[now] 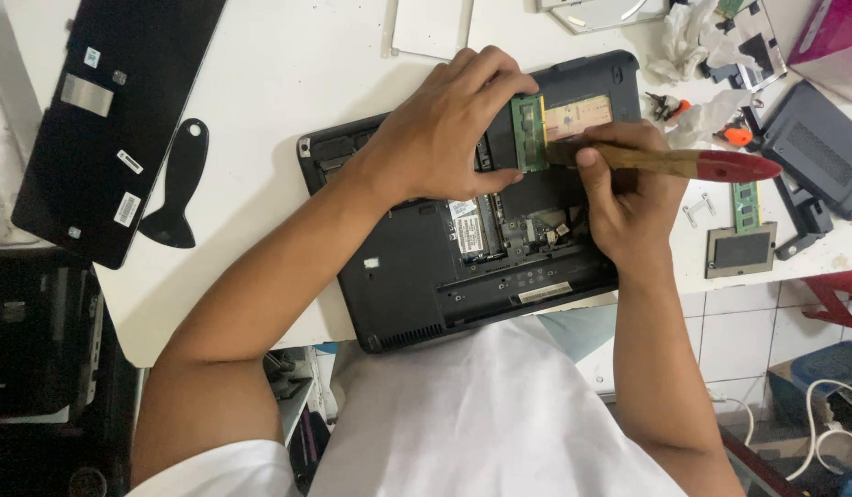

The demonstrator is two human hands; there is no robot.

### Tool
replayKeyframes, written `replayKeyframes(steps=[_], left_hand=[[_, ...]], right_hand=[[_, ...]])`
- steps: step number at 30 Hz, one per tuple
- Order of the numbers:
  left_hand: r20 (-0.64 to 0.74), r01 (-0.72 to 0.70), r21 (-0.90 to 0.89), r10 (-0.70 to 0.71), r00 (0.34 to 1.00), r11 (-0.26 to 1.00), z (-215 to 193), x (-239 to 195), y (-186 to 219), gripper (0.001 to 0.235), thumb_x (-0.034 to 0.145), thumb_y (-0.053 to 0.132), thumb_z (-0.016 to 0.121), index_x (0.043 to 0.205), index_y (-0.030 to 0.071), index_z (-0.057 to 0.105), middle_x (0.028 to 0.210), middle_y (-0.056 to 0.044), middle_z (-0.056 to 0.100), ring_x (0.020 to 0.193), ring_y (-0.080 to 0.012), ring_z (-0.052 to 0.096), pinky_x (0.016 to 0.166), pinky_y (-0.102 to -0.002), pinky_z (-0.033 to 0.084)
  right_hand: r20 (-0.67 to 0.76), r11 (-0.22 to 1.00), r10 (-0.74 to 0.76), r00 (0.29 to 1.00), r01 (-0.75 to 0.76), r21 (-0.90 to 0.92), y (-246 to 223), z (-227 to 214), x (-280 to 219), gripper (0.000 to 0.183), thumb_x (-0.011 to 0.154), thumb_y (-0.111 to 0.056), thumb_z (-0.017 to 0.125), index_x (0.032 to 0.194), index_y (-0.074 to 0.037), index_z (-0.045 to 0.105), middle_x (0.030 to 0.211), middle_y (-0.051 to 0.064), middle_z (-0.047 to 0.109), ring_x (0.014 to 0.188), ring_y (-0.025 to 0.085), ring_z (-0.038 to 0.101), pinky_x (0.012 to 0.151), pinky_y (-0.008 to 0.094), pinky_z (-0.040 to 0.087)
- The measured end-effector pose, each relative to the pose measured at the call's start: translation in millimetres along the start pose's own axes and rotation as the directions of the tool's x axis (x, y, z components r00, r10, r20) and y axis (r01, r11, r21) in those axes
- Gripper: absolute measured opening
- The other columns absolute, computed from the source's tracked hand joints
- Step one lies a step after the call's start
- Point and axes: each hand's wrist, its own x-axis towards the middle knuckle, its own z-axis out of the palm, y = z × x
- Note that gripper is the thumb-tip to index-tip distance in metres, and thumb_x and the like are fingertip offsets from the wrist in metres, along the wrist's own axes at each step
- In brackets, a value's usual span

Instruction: The person holds a green RAM module and uses a brush to clean its gold contacts and edges. They then brush the RAM slot area inside the open laptop chassis. The person continues brushing the RAM module and the laptop interior before placing the module on the table.

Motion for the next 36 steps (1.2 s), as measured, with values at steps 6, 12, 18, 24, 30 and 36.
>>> replayKeyframes(steps=[6,12,18,24,30,36], left_hand=[[0.005,0.006,-0.009,-0.006,1.000,1.000,-0.6,2.1,-2.1,0.081,0.088,0.044,0.101,0.142,0.003,0.059,0.131,-0.012,0.051,0.117,-0.0316,0.055,0.098,-0.048,0.053],[0.012,0.005,-0.016,-0.005,1.000,1.000,-1.8,1.6,0.3,0.080,0.090,0.049,0.099,0.143,0.004,0.060,0.132,-0.012,0.050,0.118,-0.0325,0.054,0.097,-0.049,0.050],[-0.003,0.023,0.057,-0.023,1.000,0.998,2.4,2.7,3.2,0.081,0.089,0.057,0.098,0.141,0.008,0.060,0.132,-0.013,0.050,0.118,-0.0340,0.054,0.097,-0.049,0.048],[-0.017,0.011,0.005,-0.011,1.000,1.000,1.5,2.4,1.5,0.075,0.092,0.047,0.097,0.143,0.006,0.062,0.130,-0.013,0.050,0.117,-0.0344,0.055,0.098,-0.051,0.052],[-0.015,0.005,-0.009,-0.006,1.000,1.000,1.4,2.3,-0.6,0.072,0.095,0.051,0.094,0.144,0.008,0.064,0.130,-0.013,0.050,0.117,-0.0345,0.056,0.099,-0.052,0.052],[-0.007,0.022,-0.034,-0.022,1.000,0.999,-0.8,2.6,0.1,0.072,0.092,0.046,0.100,0.143,0.009,0.064,0.130,-0.012,0.049,0.116,-0.0335,0.055,0.099,-0.051,0.052]], right_hand=[[0.004,0.999,-0.038,0.999,0.038,0.010,3.2,0.4,-0.4,0.022,0.119,-0.014,0.066,0.122,0.007,0.067,0.113,0.021,0.068,0.104,0.034,0.069,0.091,0.041,0.053],[0.021,0.997,-0.073,0.997,0.073,-0.020,3.3,0.5,-0.3,0.020,0.118,-0.013,0.067,0.121,0.007,0.068,0.113,0.020,0.069,0.104,0.035,0.070,0.092,0.042,0.054],[0.025,0.997,-0.082,0.996,0.082,0.008,1.3,0.7,-1.2,0.020,0.118,-0.012,0.066,0.120,0.007,0.069,0.111,0.021,0.069,0.102,0.034,0.070,0.089,0.041,0.054],[0.038,0.995,-0.084,0.996,0.086,-0.048,0.2,2.6,-0.3,0.019,0.118,-0.011,0.067,0.121,0.007,0.069,0.114,0.020,0.070,0.105,0.035,0.070,0.092,0.042,0.055],[0.066,0.991,-0.126,0.990,0.128,-0.028,-1.9,1.7,-0.8,0.017,0.117,-0.008,0.068,0.124,0.007,0.070,0.117,0.021,0.070,0.111,0.038,0.070,0.099,0.046,0.055],[0.058,0.981,-0.174,0.983,0.178,-0.077,-11.7,1.0,6.9,0.010,0.117,0.000,0.071,0.123,0.006,0.067,0.121,0.024,0.072,0.114,0.042,0.071,0.103,0.048,0.058]])
